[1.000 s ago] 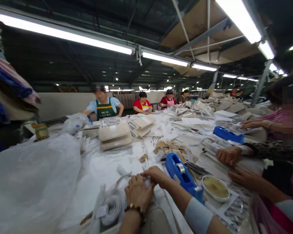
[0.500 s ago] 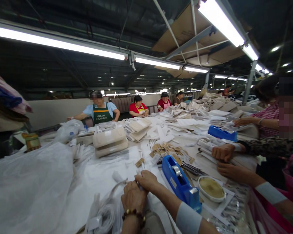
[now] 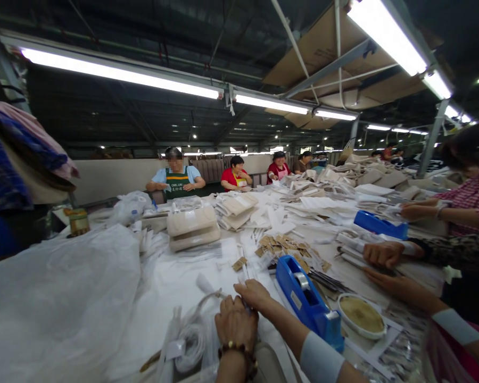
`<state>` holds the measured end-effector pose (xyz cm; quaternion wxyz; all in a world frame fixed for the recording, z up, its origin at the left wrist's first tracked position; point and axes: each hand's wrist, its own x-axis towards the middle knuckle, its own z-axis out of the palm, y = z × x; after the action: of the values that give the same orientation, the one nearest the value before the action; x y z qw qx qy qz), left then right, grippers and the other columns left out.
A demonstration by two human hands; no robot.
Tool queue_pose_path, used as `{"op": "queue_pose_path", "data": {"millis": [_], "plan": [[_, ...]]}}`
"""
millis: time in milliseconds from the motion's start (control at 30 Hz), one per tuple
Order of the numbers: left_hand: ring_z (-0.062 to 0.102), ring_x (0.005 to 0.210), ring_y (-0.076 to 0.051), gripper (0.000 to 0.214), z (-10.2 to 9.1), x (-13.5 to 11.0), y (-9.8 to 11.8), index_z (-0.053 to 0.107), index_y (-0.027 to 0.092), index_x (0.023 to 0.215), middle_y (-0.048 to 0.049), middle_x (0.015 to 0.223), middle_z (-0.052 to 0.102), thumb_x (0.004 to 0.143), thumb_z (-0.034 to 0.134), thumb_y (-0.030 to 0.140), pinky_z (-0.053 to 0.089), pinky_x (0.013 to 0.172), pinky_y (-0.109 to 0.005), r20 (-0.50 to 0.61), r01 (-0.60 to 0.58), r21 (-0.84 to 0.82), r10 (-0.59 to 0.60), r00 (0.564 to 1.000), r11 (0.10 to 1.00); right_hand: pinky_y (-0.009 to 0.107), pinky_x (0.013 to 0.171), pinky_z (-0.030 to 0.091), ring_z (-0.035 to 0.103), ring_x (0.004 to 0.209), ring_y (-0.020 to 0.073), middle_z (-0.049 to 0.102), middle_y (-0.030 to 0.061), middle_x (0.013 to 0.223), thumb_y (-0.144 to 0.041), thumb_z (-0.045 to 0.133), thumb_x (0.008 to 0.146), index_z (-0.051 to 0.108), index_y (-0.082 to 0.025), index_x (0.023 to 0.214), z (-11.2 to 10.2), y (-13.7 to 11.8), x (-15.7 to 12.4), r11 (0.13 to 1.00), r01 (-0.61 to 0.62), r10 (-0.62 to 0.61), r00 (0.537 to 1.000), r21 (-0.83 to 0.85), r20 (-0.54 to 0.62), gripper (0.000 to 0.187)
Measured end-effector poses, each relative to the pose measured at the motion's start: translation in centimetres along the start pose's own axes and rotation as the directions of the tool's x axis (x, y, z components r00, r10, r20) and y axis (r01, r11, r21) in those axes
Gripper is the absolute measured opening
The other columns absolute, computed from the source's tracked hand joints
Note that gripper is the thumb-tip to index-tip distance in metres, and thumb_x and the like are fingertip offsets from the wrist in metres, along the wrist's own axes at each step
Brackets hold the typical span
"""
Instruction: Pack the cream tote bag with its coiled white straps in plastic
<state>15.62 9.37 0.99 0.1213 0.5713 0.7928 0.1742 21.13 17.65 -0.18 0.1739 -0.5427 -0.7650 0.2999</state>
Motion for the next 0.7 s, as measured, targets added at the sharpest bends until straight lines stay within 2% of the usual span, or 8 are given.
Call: {"op": "queue_pose_path", "data": {"millis": [133, 233, 333, 400, 467, 567, 633, 700], "plan": [[0.033, 0.127, -0.035, 0.069, -0.7, -0.1, -0.2, 0.036, 0.001, 0.13, -0.0235, 0.136, 0.039, 0.075, 0.048, 0.041, 0.032, 0.1, -0.048, 0.005, -0.009, -0.062, 0.01, 1.0, 0.998, 0.038, 0.079, 0.044, 0.06, 0.087, 0.0233, 0.063, 0.011, 0.087, -0.054, 0.04, 0.086, 0.06, -0.01, 0.088, -1.0, 0.2, -2.2, 0.999, -0.019, 0.022, 0.995, 0.031, -0.101, 0.048], [0.026, 0.133, -0.025, 0.072, -3.2, -1.0, -2.5, 0.031, 0.007, 0.135, -0.0157, 0.143, 0.032, 0.073, 0.05, 0.038, 0.024, 0.108, -0.037, -0.032, -0.081, -0.1, 0.078, 0.996, 0.992, 0.032, 0.081, 0.043, 0.058, 0.091, 0.0214, 0.06, 0.0116, 0.101, -0.048, 0.039, 0.086, 0.056, -0.012, 0.102, -2.1, 0.9, -5.5, 0.997, 0.049, -0.036, 0.981, 0.062, -0.192, 0.042], [0.033, 0.13, -0.024, 0.064, -6.3, -3.0, -8.2, 0.047, 0.009, 0.125, -0.0132, 0.138, 0.041, 0.07, 0.045, 0.044, 0.022, 0.11, -0.037, -0.173, -0.133, -0.158, 0.105, 0.979, 0.978, 0.031, 0.083, 0.043, 0.056, 0.093, 0.0192, 0.057, 0.0104, 0.108, -0.046, 0.039, 0.084, 0.053, -0.015, 0.107, -2.5, 2.5, -9.5, 0.984, 0.132, -0.102, 0.969, 0.122, -0.225, 0.041], [0.036, 0.127, -0.027, 0.073, -7.7, -5.1, -13.2, 0.048, 0.007, 0.122, -0.0157, 0.134, 0.045, 0.064, 0.046, 0.053, 0.024, 0.11, -0.04, -0.252, -0.069, -0.244, 0.006, 0.968, 0.967, 0.035, 0.087, 0.043, 0.055, 0.098, 0.0216, 0.057, 0.0107, 0.109, -0.05, 0.041, 0.081, 0.054, -0.017, 0.108, -2.1, 3.7, -11.9, 0.969, 0.165, -0.115, 0.959, 0.183, -0.257, 0.045], [0.038, 0.126, -0.032, 0.085, -7.8, -7.6, -17.8, 0.042, 0.008, 0.127, -0.016, 0.137, 0.041, 0.059, 0.051, 0.06, 0.026, 0.109, -0.045, -0.21, 0.06, -0.361, -0.143, 0.967, 0.931, 0.039, 0.09, 0.043, 0.054, 0.103, 0.0242, 0.057, 0.0111, 0.111, -0.055, 0.043, 0.078, 0.054, -0.018, 0.111, -1.3, 4.8, -13.7, 0.96, 0.121, -0.059, 0.969, 0.252, -0.241, 0.051], [0.036, 0.127, -0.033, 0.096, -6.2, -11.2, -21.3, 0.033, 0.013, 0.133, -0.0143, 0.143, 0.031, 0.056, 0.061, 0.062, 0.032, 0.105, -0.046, 0.008, 0.206, -0.628, -0.259, 0.966, 0.751, 0.04, 0.094, 0.042, 0.052, 0.11, 0.0256, 0.053, 0.0114, 0.121, -0.061, 0.042, 0.076, 0.049, -0.02, 0.119, 0.7, 5.3, -15.4, 0.939, -0.019, 0.05, 0.995, 0.342, -0.081, 0.06], [0.036, 0.127, -0.032, 0.092, -4.7, -12.8, -21.0, 0.036, 0.014, 0.131, -0.0133, 0.14, 0.038, 0.055, 0.066, 0.059, 0.034, 0.105, -0.042, 0.088, 0.231, -0.791, -0.267, 0.96, 0.567, 0.04, 0.099, 0.037, 0.048, 0.115, 0.0252, 0.052, 0.0116, 0.124, -0.061, 0.038, 0.078, 0.048, -0.019, 0.12, 2.0, 5.0, -16.0, 0.928, -0.034, 0.052, 0.998, 0.371, -0.04, 0.06], [0.044, 0.122, -0.03, 0.084, -3.8, -13.6, -19.3, 0.039, 0.018, 0.129, -0.0107, 0.129, 0.052, 0.059, 0.067, 0.053, 0.039, 0.102, -0.04, 0.175, 0.279, -0.893, -0.299, 0.938, 0.352, 0.04, 0.102, 0.035, 0.048, 0.115, 0.0248, 0.054, 0.0117, 0.122, -0.06, 0.036, 0.08, 0.049, -0.019, 0.117, 2.8, 4.6, -16.3, 0.926, -0.003, 0.035, 0.996, 0.377, -0.078, 0.057]]}}
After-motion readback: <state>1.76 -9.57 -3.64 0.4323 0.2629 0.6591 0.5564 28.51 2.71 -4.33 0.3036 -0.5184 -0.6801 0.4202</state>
